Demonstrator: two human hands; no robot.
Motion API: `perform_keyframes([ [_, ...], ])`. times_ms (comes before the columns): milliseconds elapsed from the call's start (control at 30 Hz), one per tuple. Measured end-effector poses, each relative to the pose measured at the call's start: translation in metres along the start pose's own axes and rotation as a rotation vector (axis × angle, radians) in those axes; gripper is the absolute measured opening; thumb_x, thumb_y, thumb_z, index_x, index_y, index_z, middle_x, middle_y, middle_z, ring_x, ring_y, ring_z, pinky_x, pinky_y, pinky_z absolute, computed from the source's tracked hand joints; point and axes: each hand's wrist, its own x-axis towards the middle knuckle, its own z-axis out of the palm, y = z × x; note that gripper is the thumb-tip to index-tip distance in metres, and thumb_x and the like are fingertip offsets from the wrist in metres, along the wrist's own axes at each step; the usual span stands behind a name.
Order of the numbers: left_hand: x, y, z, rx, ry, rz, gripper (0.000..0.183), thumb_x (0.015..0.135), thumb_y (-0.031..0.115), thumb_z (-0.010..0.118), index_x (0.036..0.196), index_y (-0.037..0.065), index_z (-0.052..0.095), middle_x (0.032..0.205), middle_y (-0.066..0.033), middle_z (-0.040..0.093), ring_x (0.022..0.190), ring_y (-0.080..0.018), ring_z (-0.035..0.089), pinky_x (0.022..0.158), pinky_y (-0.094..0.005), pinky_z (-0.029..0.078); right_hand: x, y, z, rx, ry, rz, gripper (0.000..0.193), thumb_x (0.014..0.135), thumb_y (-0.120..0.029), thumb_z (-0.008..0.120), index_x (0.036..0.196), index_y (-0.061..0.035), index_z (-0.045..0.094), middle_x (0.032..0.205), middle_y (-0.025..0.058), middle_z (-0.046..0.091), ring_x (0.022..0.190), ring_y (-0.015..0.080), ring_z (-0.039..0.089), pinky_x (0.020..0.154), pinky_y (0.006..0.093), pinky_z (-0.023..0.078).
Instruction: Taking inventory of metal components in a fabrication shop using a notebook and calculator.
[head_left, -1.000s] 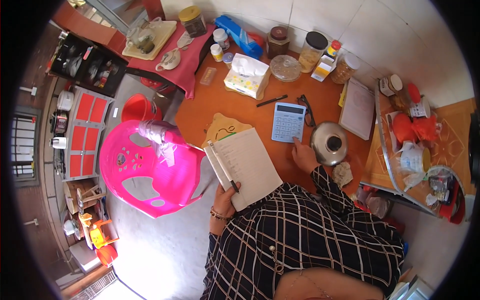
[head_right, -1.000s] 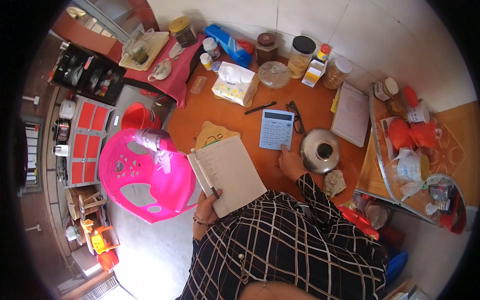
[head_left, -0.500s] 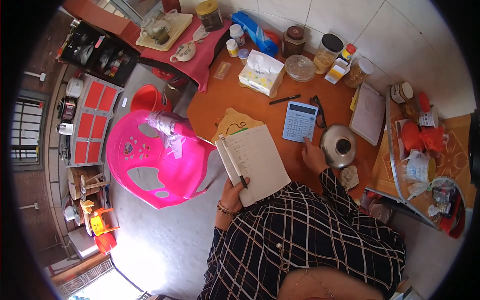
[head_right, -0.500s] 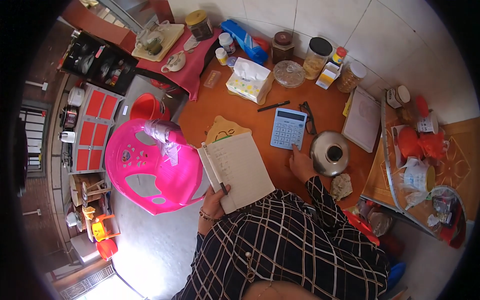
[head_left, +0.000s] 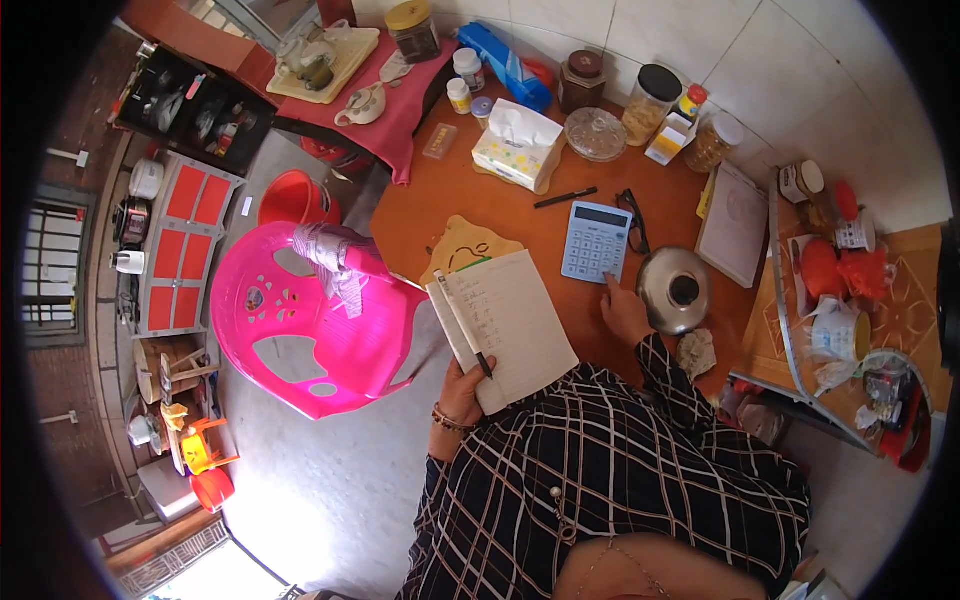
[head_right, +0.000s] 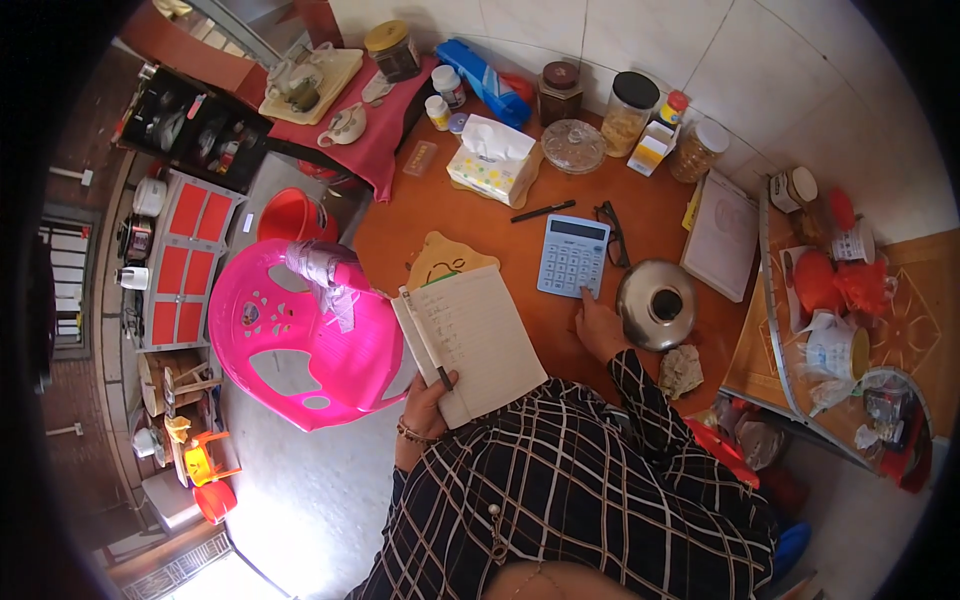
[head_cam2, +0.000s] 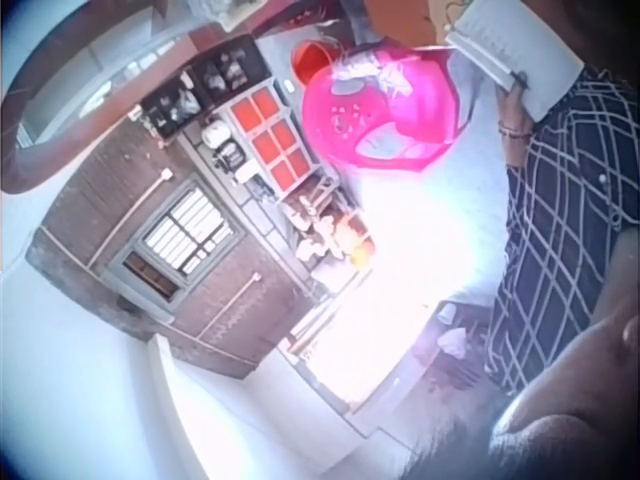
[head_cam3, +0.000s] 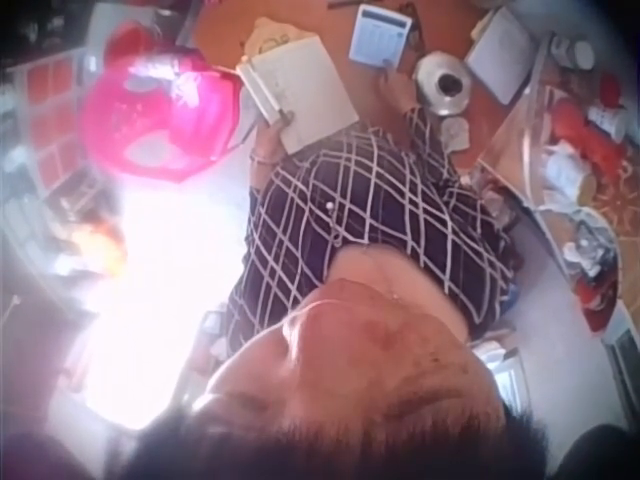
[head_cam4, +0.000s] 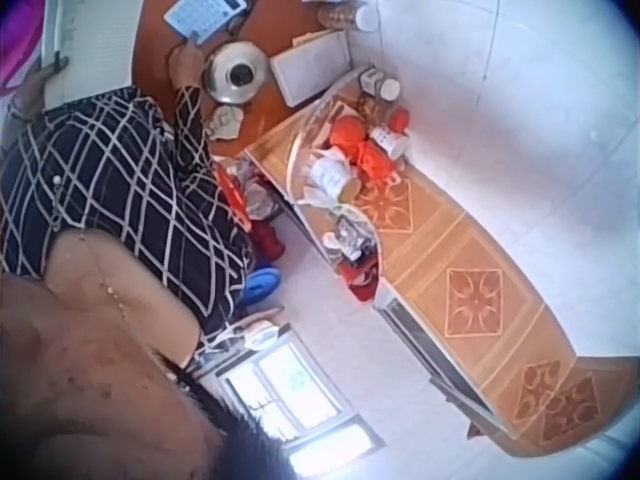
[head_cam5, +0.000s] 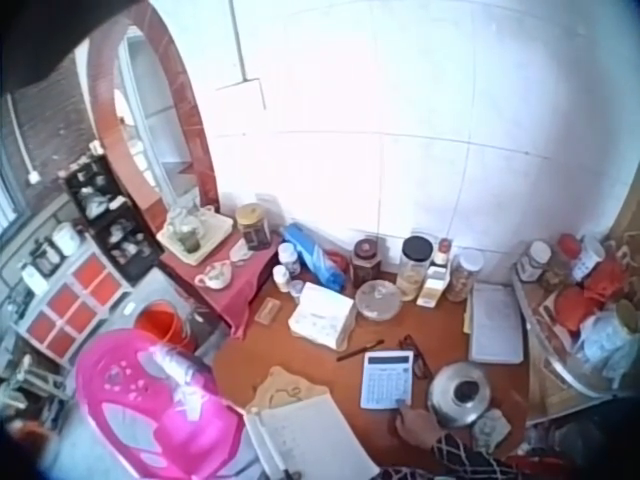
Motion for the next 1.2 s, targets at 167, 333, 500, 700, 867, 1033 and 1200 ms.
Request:
perform_keyframes([
  [167,0.0,0.0,0.001,0.006,-0.002,-0.004,0.042,0.078,0.001,0.064,0.117,0.001,0.046,0.106,-0.0091,0.058,0.094,-0.0198,0.057,0.081,-0.0342,0.049,0.001,0.002,0.004,-0.008,0.005,0.001,0.044,0.082,-0.015,0.048,0.124,-0.0033,0.043,0.074,0.0249,0.059,0.068,0.0405,0.058,0.064,0.0492,0.046],
  [333,0.0,0.001,0.003,0.016,-0.002,-0.002,0.042,0.078,0.002,0.064,0.116,0.0,0.046,0.106,-0.0098,0.058,0.095,-0.0203,0.057,0.082,-0.0346,0.049,0.001,-0.002,0.0,-0.043,-0.011,0.015,0.044,0.082,-0.015,0.048,0.124,-0.0017,0.043,0.075,0.0249,0.06,0.069,0.0399,0.058,0.064,0.0489,0.046],
  [500,0.0,0.002,0.0,0.026,0.007,-0.019,0.046,0.078,0.002,0.064,0.119,-0.001,0.043,0.109,-0.0123,0.056,0.097,-0.0234,0.056,0.083,-0.037,0.048,0.002,-0.004,0.005,-0.092,-0.049,0.006,0.045,0.082,-0.016,0.047,0.123,0.001,0.042,0.077,0.0243,0.06,0.069,0.0389,0.06,0.064,0.0489,0.046],
  [700,0.003,-0.003,-0.004,0.036,0.016,-0.005,0.049,0.078,0.002,0.063,0.121,0.0,0.04,0.11,-0.0144,0.054,0.098,-0.0264,0.055,0.084,-0.0398,0.049,0.003,-0.003,0.002,-0.074,-0.046,0.036,0.045,0.083,-0.017,0.046,0.124,0.0006,0.041,0.078,0.0244,0.061,0.069,0.0391,0.06,0.064,0.0496,0.047],
  [867,0.001,-0.002,-0.001,0.008,0.008,-0.013,0.042,0.079,0.001,0.063,0.117,0.001,0.045,0.107,-0.0107,0.057,0.095,-0.0223,0.057,0.082,-0.0364,0.049,0.0,-0.005,-0.003,-0.059,-0.056,0.019,0.043,0.083,-0.016,0.045,0.123,0.0006,0.041,0.077,0.024,0.061,0.068,0.039,0.06,0.063,0.0501,0.046],
  [1033,0.001,-0.003,-0.001,0.003,0.004,-0.007,0.043,0.079,0.001,0.062,0.118,0.001,0.044,0.108,-0.0121,0.056,0.096,-0.0238,0.057,0.082,-0.0381,0.05,0.0,-0.005,-0.003,-0.057,-0.05,0.006,0.043,0.083,-0.016,0.045,0.122,0.0015,0.041,0.076,0.0235,0.061,0.067,0.0389,0.06,0.062,0.0496,0.047],
  [1200,0.001,-0.003,-0.002,0.002,0.014,-0.011,0.045,0.079,0.001,0.062,0.12,0.001,0.042,0.109,-0.0135,0.056,0.097,-0.0252,0.057,0.082,-0.0398,0.05,0.001,-0.003,0.0,-0.097,-0.044,-0.007,0.044,0.082,-0.015,0.046,0.122,0.0027,0.04,0.074,0.0228,0.061,0.066,0.0382,0.06,0.061,0.0485,0.047],
])
